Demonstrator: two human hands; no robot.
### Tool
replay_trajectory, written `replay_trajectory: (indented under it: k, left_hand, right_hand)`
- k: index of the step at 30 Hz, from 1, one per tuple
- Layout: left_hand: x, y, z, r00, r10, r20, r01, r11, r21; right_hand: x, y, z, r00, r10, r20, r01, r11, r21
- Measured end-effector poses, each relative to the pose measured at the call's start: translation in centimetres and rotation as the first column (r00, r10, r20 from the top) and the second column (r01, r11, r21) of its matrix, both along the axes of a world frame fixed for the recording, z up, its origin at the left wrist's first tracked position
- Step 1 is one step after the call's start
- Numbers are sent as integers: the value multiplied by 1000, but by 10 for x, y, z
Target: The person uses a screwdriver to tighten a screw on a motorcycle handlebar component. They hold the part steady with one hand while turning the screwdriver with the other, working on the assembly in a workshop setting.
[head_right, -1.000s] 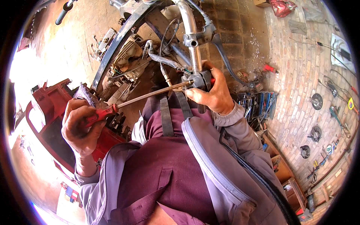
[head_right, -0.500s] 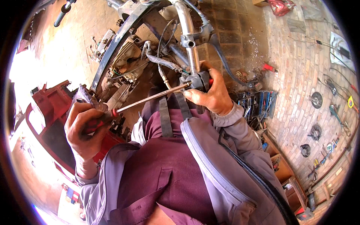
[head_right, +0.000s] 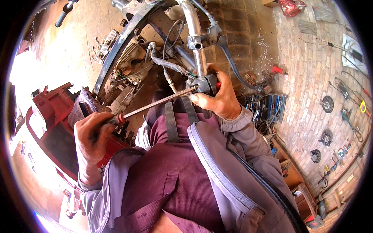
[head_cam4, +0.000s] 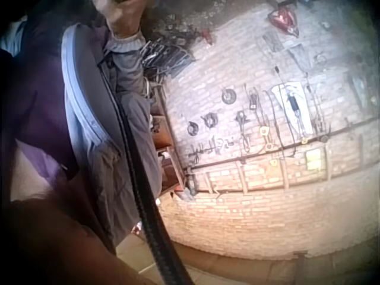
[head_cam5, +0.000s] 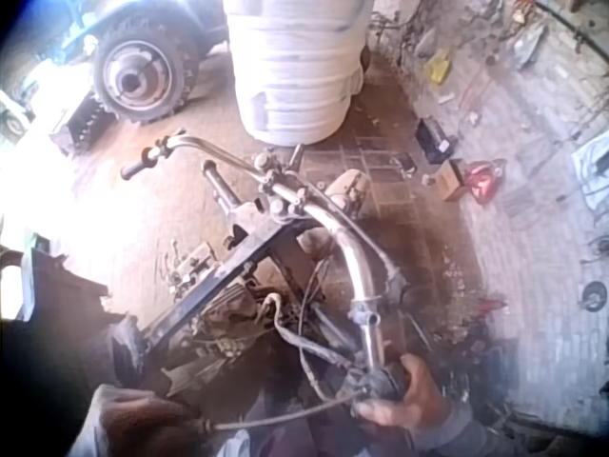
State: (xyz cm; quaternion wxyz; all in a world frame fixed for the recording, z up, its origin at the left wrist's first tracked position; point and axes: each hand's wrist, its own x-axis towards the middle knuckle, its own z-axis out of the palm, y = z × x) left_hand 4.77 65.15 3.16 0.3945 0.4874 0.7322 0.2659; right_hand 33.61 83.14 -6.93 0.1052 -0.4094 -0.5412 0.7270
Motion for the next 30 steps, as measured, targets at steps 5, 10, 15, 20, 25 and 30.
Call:
replay_trajectory:
  k: [5,10,15,20,25,30]
  left_hand:
    - [4,9,-4,944,-25,-328,120,954,275]
    - [4,12,-5,928,-38,-370,171,927,334]
    - [3,4,-6,998,-57,-35,62,988,140]
    - [3,6,-9,942,123,311,-87,988,-125]
    - [-5,7,2,981,53,188,-19,984,-178]
    - [-9,6,-3,676,513,529,-336,853,-399]
  right_hand:
    - [-3,1,5,1000,-8,-22,6,998,-67]
    - [-4,0,6,999,-32,-15,32,999,-26]
    - [-7,1,10,999,-30,-28,27,996,-90]
    - [-4,5,5,998,-13,-56,7,996,-93]
    - [9,0,-5,987,119,104,-133,980,150]
    - [9,-2,-8,992,82,92,-97,980,172]
